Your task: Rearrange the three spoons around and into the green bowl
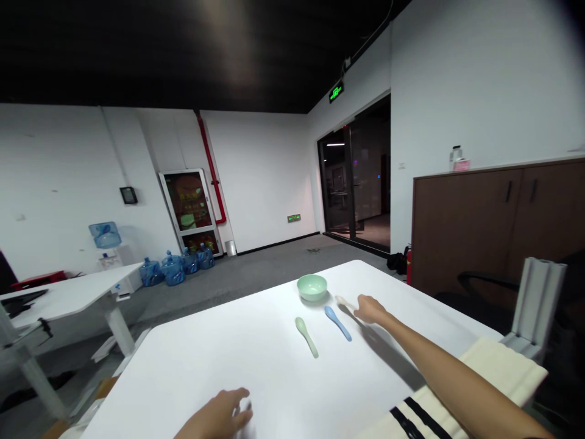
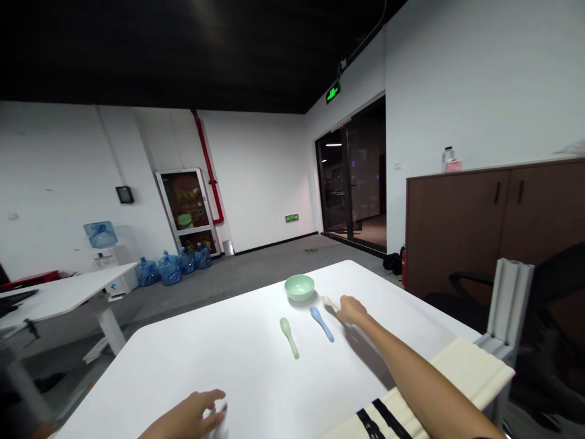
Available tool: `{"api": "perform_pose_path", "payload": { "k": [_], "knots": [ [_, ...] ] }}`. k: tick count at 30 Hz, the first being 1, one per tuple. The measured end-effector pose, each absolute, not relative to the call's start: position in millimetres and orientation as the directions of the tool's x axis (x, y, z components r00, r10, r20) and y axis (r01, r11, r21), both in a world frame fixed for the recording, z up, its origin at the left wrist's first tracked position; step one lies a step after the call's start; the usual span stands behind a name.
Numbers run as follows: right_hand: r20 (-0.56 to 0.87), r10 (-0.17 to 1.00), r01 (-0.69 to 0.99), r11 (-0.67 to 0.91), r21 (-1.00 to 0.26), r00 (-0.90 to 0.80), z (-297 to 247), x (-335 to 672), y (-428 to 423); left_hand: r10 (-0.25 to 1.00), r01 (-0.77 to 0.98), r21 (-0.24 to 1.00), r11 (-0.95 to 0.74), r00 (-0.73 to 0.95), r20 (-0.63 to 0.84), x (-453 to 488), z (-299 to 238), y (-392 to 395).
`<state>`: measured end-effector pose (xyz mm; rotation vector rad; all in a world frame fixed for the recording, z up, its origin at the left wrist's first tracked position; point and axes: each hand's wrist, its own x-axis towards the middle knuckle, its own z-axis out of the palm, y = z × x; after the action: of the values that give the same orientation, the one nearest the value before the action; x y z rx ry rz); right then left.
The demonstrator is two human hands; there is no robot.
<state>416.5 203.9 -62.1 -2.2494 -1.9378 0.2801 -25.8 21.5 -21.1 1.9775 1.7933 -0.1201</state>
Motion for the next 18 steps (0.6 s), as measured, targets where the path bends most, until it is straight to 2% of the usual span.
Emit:
{"api": "perform_pose_path", "payload": {
  "k": [8,18],
  "knots": [
    [-0.032,0.998,0.96,-0.062,-0.274,0.055,-50.2,379.2,191.2,0.92,0.965,0.257,-0.052,0.147,-0.364,-27.7,-18.2,19.9],
    [-0.013,1.0,0.975,0.025,-0.219,-0.028,-40.0,347.9,176.0,0.92,0.964,0.261,-0.049,0.145,-0.363,-19.6,-14.8,15.6]
  ]
}}
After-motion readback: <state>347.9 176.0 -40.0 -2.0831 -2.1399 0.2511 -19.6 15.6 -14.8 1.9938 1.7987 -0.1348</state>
